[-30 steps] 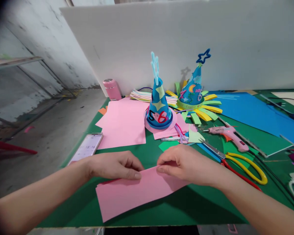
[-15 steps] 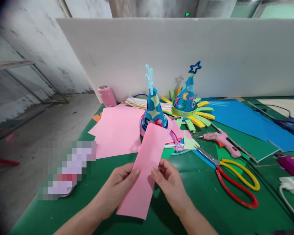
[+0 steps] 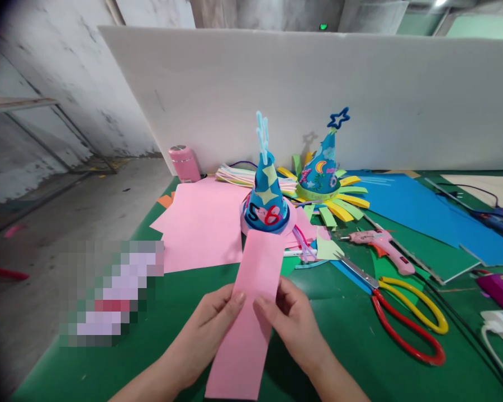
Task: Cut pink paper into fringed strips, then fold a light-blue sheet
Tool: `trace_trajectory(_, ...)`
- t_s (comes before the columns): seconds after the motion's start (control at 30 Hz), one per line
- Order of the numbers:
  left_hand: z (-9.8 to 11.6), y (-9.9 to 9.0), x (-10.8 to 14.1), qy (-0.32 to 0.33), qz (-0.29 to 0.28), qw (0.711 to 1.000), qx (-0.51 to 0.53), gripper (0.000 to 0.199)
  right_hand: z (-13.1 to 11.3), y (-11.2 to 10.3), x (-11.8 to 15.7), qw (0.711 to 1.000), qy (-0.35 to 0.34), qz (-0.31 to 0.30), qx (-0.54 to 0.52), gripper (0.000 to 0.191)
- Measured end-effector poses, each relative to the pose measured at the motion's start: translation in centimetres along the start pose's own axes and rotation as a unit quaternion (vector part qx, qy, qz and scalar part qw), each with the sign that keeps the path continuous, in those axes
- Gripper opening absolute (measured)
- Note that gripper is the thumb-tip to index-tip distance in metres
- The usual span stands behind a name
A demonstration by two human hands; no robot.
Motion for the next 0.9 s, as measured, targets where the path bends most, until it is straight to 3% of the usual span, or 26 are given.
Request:
trace_trajectory(0.17, 1.6, 0.5, 0.5, 0.09, 0.004, 0.978, -0.188, 0.029, -1.2, -2.6, -0.4, 0.99, -0.08, 0.11, -0.045, 0.019)
trace_trajectory(0.37, 1.4, 1.6, 1.2, 0.126, -0.055, 0.95, -0.281, 0.043, -0.7, -2.9, -1.0, 0.982, -0.077, 0.115, -0.129, 0.022)
trace_trajectory(0.5, 2.0, 2.2, 1.1, 0.119, -0.076, 0.959, -0.245, 0.038, -0.6, -2.8, -1.2, 0.983, -0.068, 0.115, -0.124, 0.011)
trace_trajectory(0.63, 2.9, 2.0, 0.1, 0.098, -0.052, 0.983, -0.143, 0.028, -0.6, -2.9, -0.9, 0.986, -0.069, 0.121, -0.093, 0.017)
trace_trajectory(0.9, 1.6, 1.8, -0.6, 0.04, -0.035, 0.995, -0.081, 0.032, -1.8, -2.9, -0.5, 0.986, -0.078, 0.148, 0.005, 0.015)
Point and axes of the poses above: each hand's wrist, its own x-axis away from the middle knuckle, its own y-axis out of the palm, z = x × y, the point moved 8 cm from there along -x, towards the middle knuckle, and after that the axes turned 8 degrees about y, right-handed, at the moved point
